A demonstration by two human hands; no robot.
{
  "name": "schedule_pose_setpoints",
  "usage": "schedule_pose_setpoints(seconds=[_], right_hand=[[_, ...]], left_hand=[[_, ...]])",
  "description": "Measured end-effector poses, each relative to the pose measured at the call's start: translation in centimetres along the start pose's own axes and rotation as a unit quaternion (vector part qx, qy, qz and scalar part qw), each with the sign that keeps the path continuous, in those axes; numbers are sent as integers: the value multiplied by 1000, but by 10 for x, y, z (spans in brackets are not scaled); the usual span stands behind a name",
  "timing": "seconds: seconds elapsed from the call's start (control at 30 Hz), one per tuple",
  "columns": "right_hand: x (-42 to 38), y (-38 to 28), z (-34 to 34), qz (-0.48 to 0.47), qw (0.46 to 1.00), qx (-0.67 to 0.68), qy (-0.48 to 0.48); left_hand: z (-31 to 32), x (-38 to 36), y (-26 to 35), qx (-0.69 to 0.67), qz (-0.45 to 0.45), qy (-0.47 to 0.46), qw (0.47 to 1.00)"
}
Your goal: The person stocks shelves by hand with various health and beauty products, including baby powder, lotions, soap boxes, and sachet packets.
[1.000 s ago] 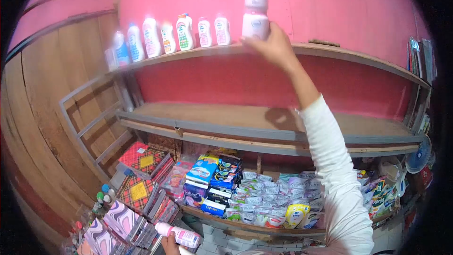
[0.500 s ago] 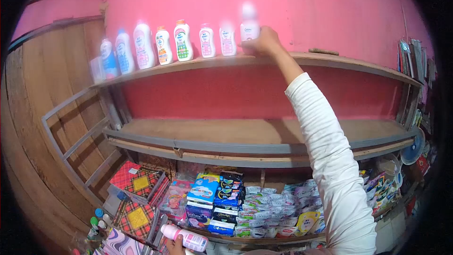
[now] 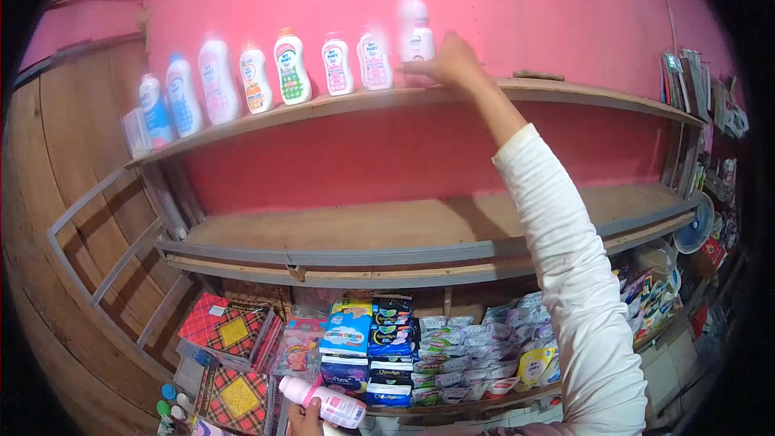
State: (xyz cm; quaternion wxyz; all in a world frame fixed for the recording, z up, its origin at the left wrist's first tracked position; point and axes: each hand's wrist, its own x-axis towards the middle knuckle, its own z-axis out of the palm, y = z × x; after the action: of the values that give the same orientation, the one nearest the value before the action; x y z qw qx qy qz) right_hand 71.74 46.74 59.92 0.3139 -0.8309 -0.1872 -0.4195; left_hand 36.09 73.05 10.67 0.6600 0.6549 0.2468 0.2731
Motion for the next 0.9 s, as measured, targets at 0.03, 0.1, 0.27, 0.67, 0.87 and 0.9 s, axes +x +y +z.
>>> schedule_pose_setpoints(seconds=[0.03,0.1,0.27,0.67,0.87,0.9], right_hand=[[-6,2,1,-51,994,-39,89],[-19,8,2,-151,947,-116,259],[-153,-29,-27,-230,942,124,-212],[-225,16,-36,-132,850,381,-339],[-179,46,-64,-81,870,428,-230],[-168,52,-65,-90,875,427,-207]], left_hand=[[3,3,6,-8,29,-4,1000],[10,26,0,-117,69,-43,990],[53,42,96,-132,152,-124,972],[216,43,289,-165,304,-281,895],[238,34,315,-180,289,-274,900],[239,32,318,-174,287,-272,902]])
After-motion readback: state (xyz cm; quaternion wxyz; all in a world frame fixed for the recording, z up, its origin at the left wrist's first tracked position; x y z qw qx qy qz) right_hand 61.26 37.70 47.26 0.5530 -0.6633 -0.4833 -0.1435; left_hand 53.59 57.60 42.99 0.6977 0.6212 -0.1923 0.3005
